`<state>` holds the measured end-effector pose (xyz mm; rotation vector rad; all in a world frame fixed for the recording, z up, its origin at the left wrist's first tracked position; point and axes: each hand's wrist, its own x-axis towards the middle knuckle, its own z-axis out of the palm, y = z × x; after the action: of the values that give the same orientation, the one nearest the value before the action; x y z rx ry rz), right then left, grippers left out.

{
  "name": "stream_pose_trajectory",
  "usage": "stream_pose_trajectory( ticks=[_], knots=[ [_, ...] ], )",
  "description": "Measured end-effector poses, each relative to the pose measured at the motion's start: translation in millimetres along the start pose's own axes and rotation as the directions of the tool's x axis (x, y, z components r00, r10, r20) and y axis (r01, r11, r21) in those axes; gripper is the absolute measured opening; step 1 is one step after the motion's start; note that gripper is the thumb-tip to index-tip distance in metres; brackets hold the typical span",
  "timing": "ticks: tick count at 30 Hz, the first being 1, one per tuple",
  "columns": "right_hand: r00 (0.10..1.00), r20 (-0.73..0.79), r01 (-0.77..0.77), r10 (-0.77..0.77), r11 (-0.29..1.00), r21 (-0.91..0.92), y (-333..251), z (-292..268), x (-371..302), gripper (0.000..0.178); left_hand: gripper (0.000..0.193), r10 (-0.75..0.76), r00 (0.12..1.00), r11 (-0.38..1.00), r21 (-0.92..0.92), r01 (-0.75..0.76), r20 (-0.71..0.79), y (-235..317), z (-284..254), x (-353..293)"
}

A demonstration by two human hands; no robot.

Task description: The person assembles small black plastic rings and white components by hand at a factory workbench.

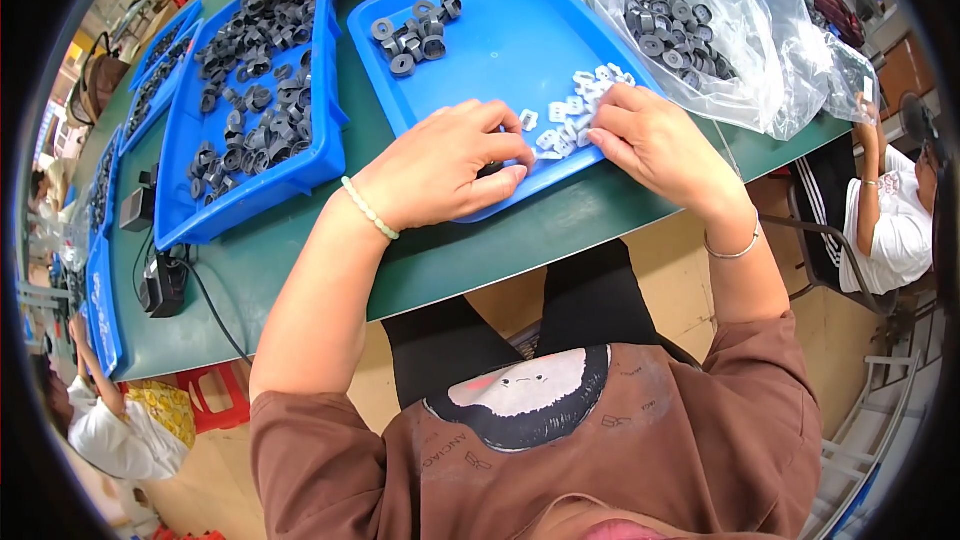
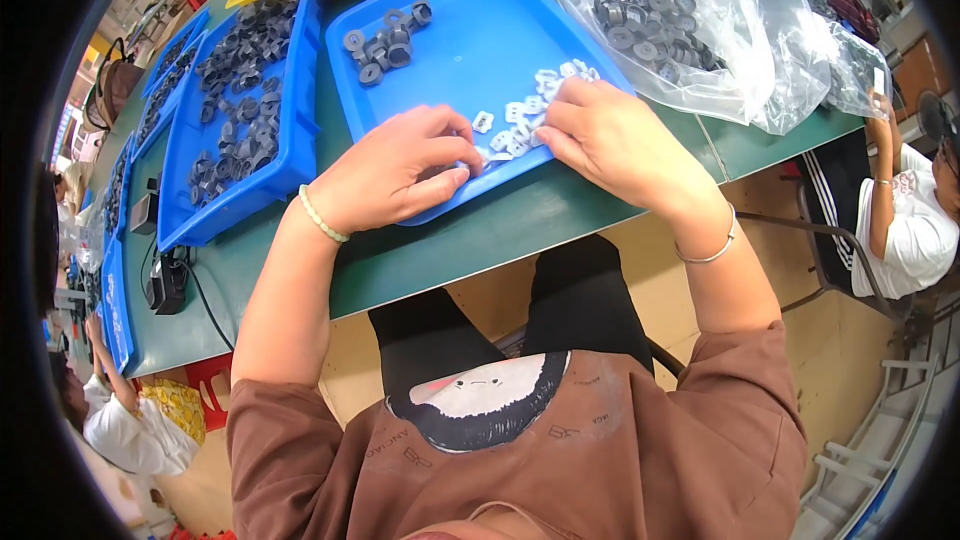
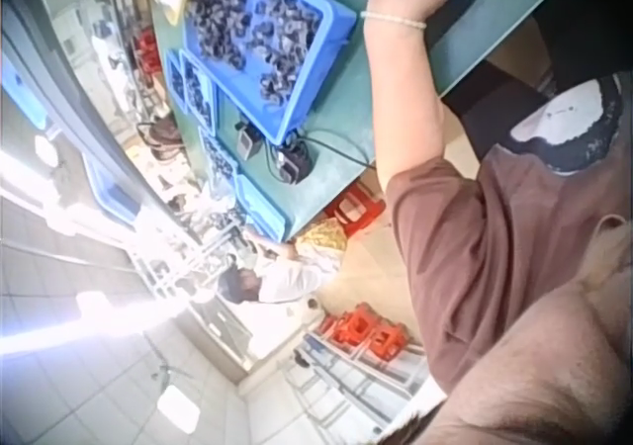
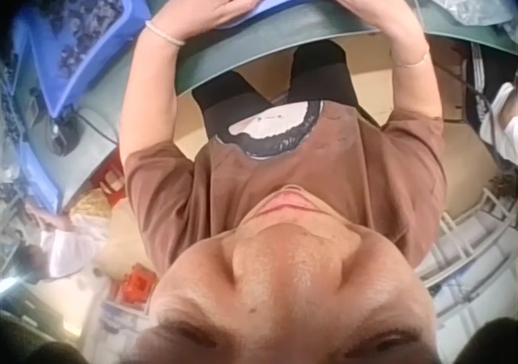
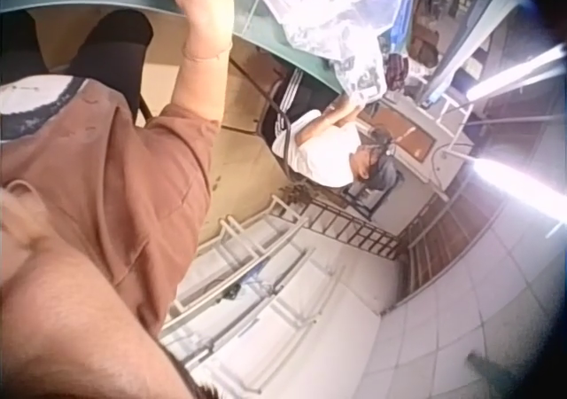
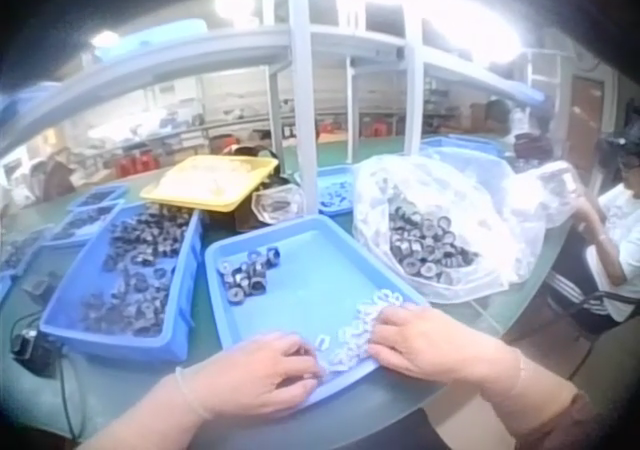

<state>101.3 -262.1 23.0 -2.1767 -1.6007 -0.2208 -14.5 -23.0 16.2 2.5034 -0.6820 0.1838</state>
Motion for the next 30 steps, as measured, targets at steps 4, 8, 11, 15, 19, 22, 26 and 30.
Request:
stream_pose_trajectory(
  ticks=[4,8,11,15,19,22,26,30],
  knots=[
    [0.999,-0.041,0.034,-0.031,0.997,0.067,7.6,5.4,15.1,0.019,0.022,0.073,0.985,0.991,0.125,-0.054,-0.159,-3.7,10.2,1.0],
    [0.997,0.041,-0.063,0.06,0.996,0.069,9.2,-17.7,11.2,0.024,0.021,-0.015,0.999,1.0,0.019,0.016,-0.05,1.4,-0.8,-0.5],
    [0.98,0.1,-0.162,0.169,0.984,-0.08,8.4,-19.9,3.4,0.027,0.021,-0.096,0.991,0.995,0.003,0.097,0.089,5.2,-6.5,1.2],
    [0.999,0.036,0.0,0.005,0.991,-0.136,16.8,-3.1,13.4,0.025,0.026,-0.003,1.0,1.0,0.026,0.002,0.028,10.4,0.8,7.0],
    [0.996,0.081,-0.031,0.031,1.0,0.004,14.8,-12.7,28.7,0.02,0.035,0.088,0.983,0.988,0.143,-0.065,-0.161,4.3,12.5,8.0],
    [0.972,0.232,-0.071,0.04,0.989,0.126,0.6,-18.2,25.1,0.02,0.031,0.025,0.983,0.997,0.08,-0.01,-0.182,4.2,15.3,5.4],
    [0.979,0.17,0.078,-0.112,0.977,0.197,-16.1,-0.1,17.5,0.019,0.025,-0.052,0.996,0.998,0.022,0.054,-0.077,4.0,6.2,4.6],
    [0.987,0.16,-0.02,0.01,0.998,0.06,-6.8,1.4,29.9,0.018,0.017,-0.086,0.995,0.996,0.02,0.087,-0.054,1.9,-3.3,1.9]
  ],
)
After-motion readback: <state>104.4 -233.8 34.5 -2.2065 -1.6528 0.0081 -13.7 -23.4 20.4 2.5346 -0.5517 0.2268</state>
